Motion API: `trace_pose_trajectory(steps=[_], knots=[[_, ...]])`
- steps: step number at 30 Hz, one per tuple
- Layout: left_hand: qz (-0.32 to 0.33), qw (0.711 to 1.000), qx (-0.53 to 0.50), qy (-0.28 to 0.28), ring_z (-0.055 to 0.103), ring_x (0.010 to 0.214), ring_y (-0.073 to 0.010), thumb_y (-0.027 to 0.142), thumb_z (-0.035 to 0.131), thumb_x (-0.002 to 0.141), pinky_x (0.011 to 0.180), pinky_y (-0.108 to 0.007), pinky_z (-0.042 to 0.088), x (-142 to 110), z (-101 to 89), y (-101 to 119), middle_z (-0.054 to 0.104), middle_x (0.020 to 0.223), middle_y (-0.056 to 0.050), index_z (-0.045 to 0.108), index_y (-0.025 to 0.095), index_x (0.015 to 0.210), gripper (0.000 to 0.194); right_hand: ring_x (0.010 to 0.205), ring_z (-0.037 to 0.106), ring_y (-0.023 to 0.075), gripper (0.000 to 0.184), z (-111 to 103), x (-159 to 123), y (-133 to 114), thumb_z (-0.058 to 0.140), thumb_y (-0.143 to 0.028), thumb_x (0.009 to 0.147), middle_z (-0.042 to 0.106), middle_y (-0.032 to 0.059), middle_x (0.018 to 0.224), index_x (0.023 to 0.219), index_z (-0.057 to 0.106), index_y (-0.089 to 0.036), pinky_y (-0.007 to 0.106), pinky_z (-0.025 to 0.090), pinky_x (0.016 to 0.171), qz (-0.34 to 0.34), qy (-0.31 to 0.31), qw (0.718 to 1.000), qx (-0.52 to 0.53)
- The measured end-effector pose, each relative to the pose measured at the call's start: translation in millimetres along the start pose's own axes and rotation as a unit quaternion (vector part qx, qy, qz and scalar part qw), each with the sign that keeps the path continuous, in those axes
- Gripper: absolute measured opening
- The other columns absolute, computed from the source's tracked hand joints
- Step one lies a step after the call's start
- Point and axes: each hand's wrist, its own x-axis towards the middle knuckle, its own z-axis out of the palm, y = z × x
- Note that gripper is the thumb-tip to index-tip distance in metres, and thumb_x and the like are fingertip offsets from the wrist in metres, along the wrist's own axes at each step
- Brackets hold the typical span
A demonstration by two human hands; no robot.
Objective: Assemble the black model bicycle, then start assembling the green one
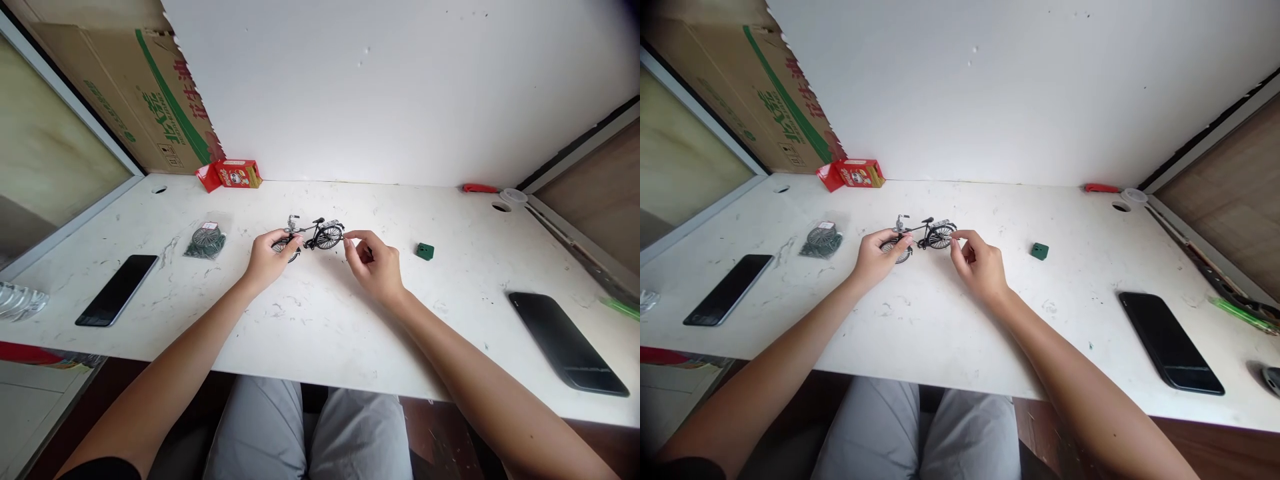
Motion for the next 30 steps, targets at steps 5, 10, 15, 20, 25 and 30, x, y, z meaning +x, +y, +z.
trace_pose_trajectory(steps=[5, 10, 15, 20, 25, 30], knots=[[-0.033, 0.999, -0.023, -0.004, 0.075, 0.092, -0.0251, 0.049, 0.08, 0.087, 0.091, -0.035, 0.056, 8, -4.6, -1, 0.082, 0.095, -0.009, 0.082, 0.016, 0.087, 0.033, 0.055, 0.051, 0.0128, 0.041, -1, 9, 19, 0.058, -0.05, 0.104, 0.064, -0.0024, 0.069, 0.129, 0.069, -0.019, 0.028, 0.041, 0.06, 0.097, -0.032, 0.995, 0.011], [-0.092, 0.993, -0.068, -0.002, 0.074, 0.095, -0.0253, 0.057, 0.081, 0.084, 0.093, -0.036, 0.054, 14, -6.8, 20, 0.082, 0.099, -0.011, 0.083, 0.017, 0.087, 0.04, 0.062, 0.058, 0.0159, 0.058, -2, 11, 23, 0.055, -0.062, 0.103, 0.072, 0.0032, 0.077, 0.138, 0.069, -0.018, 0.03, 0.048, 0.067, 0.107, -0.023, 0.99, 0.085], [-0.084, 0.995, -0.048, -0.03, 0.073, 0.095, -0.0254, 0.058, 0.081, 0.084, 0.093, -0.035, 0.053, 17, -7.8, 39, 0.082, 0.098, -0.011, 0.084, 0.018, 0.086, 0.04, 0.059, 0.055, 0.0155, 0.051, -10, 16, 23, 0.06, -0.062, 0.1, 0.074, 0.0045, 0.076, 0.121, 0.078, -0.019, 0.031, 0.046, 0.065, 0.063, 0.001, 0.995, 0.077], [-0.095, 0.993, -0.074, -0.013, 0.072, 0.094, -0.0245, 0.06, 0.082, 0.083, 0.093, -0.035, 0.052, 23, -1.9, 25, 0.082, 0.102, -0.011, 0.084, 0.018, 0.087, 0.042, 0.058, 0.052, 0.0159, 0.048, -10, 18, 31, 0.06, -0.062, 0.099, 0.069, 0.0032, 0.068, 0.101, 0.081, -0.019, 0.031, 0.043, 0.063, 0.056, -0.034, 0.995, 0.071], [-0.09, 0.993, -0.076, -0.001, 0.072, 0.096, -0.0254, 0.066, 0.082, 0.078, 0.092, -0.035, 0.052, 43, -1.0, 8, 0.082, 0.103, -0.013, 0.083, 0.017, 0.089, 0.05, 0.061, 0.056, 0.0169, 0.052, -7, 18, 41, 0.052, -0.062, 0.102, 0.069, 0.0022, 0.067, 0.112, 0.076, -0.018, 0.031, 0.044, 0.068, 0.108, -0.061, 0.989, 0.077], [-0.071, 0.997, -0.036, -0.003, 0.072, 0.095, -0.0284, 0.068, 0.09, 0.063, 0.092, -0.038, 0.053, 85, -6.7, -5, 0.082, 0.096, -0.014, 0.083, 0.017, 0.082, 0.055, 0.061, 0.059, 0.0173, 0.05, -2, 17, 51, 0.052, -0.06, 0.101, 0.068, 0.0021, 0.065, 0.106, 0.074, -0.016, 0.03, 0.045, 0.067, 0.132, -0.094, 0.982, 0.095]])
